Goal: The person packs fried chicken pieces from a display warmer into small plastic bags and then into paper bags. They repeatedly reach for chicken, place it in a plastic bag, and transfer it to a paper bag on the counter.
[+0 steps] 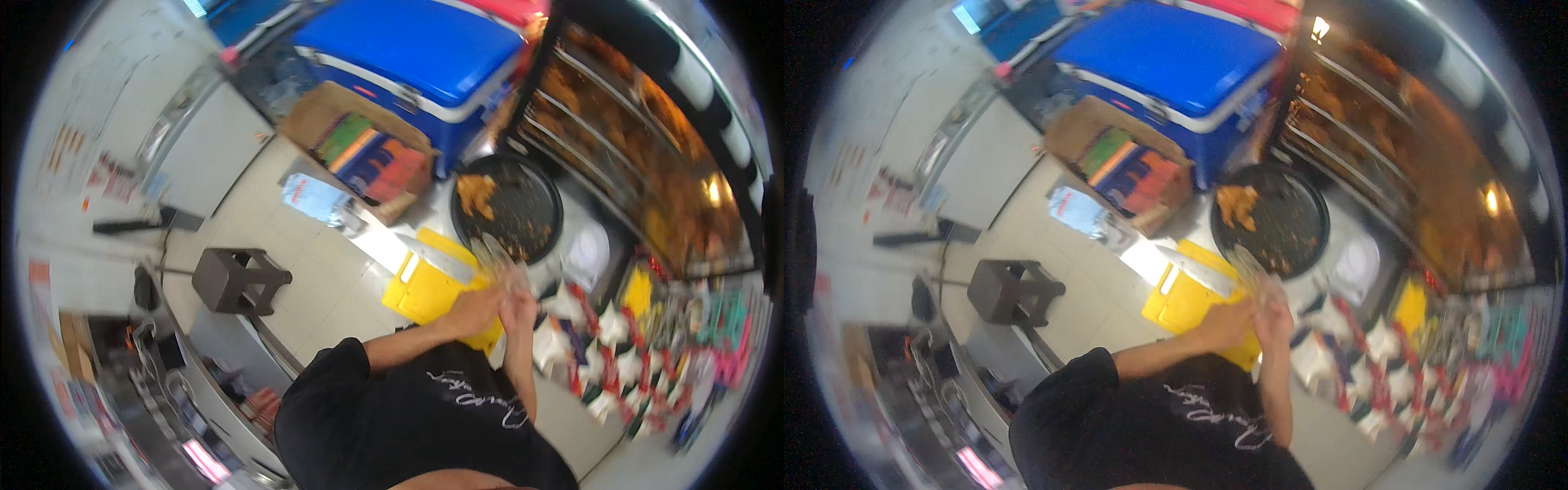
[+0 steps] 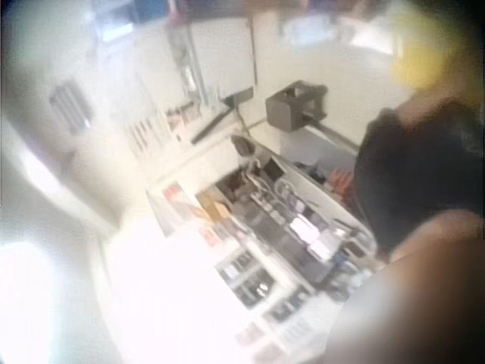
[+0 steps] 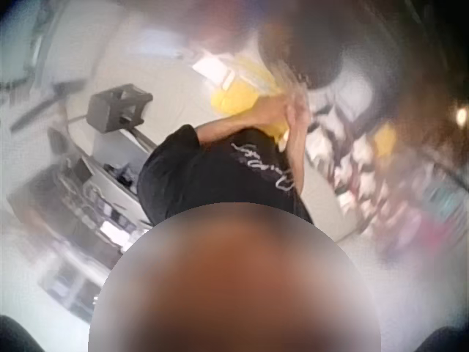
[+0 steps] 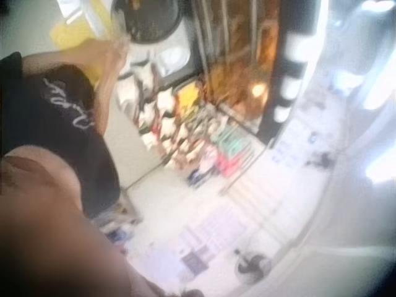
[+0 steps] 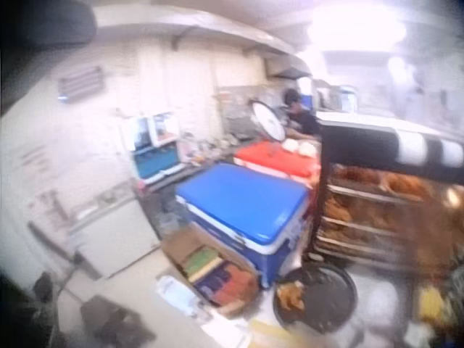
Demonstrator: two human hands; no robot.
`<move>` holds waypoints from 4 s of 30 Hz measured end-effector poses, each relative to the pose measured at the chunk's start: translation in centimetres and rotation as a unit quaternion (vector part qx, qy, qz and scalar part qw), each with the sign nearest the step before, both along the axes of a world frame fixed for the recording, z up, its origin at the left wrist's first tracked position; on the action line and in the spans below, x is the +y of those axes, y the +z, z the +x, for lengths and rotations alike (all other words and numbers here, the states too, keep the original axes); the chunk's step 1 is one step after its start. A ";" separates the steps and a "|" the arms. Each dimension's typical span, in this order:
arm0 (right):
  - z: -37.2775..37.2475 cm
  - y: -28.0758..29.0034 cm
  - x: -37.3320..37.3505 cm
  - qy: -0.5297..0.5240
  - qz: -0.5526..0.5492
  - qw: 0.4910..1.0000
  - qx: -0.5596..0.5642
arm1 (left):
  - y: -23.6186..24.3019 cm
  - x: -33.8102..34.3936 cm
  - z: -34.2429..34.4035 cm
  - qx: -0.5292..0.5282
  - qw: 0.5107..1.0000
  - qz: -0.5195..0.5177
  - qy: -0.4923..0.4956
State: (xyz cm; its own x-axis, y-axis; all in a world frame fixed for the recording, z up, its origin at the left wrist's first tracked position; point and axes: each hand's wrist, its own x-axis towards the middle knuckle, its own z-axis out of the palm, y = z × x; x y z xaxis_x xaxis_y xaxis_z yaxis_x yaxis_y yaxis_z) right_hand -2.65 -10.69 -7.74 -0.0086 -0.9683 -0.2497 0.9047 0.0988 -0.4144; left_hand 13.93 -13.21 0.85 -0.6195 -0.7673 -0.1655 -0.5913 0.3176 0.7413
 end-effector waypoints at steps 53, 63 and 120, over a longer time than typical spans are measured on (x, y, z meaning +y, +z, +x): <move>-8.8 3.3 23.1 -0.145 -0.111 0.927 0.327 | -13.2 24.3 -11.0 0.147 0.845 0.215 -0.467; -31.0 5.2 67.9 -0.700 0.214 0.607 0.309 | -6.3 48.5 -43.5 -0.143 0.755 0.356 -0.532; -113.0 -29.0 139.7 0.026 0.548 0.783 0.294 | -20.2 78.4 -164.0 -0.011 0.929 -0.292 -0.226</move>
State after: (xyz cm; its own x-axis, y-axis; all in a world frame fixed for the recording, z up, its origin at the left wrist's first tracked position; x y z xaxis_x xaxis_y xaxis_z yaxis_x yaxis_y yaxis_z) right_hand -115.68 129.00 -36.72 -0.4013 -0.1779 -0.8985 0.5722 0.7173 -0.3975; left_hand -150.06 65.19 -19.40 -0.9016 -0.3923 0.1821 -0.3122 0.8817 0.3537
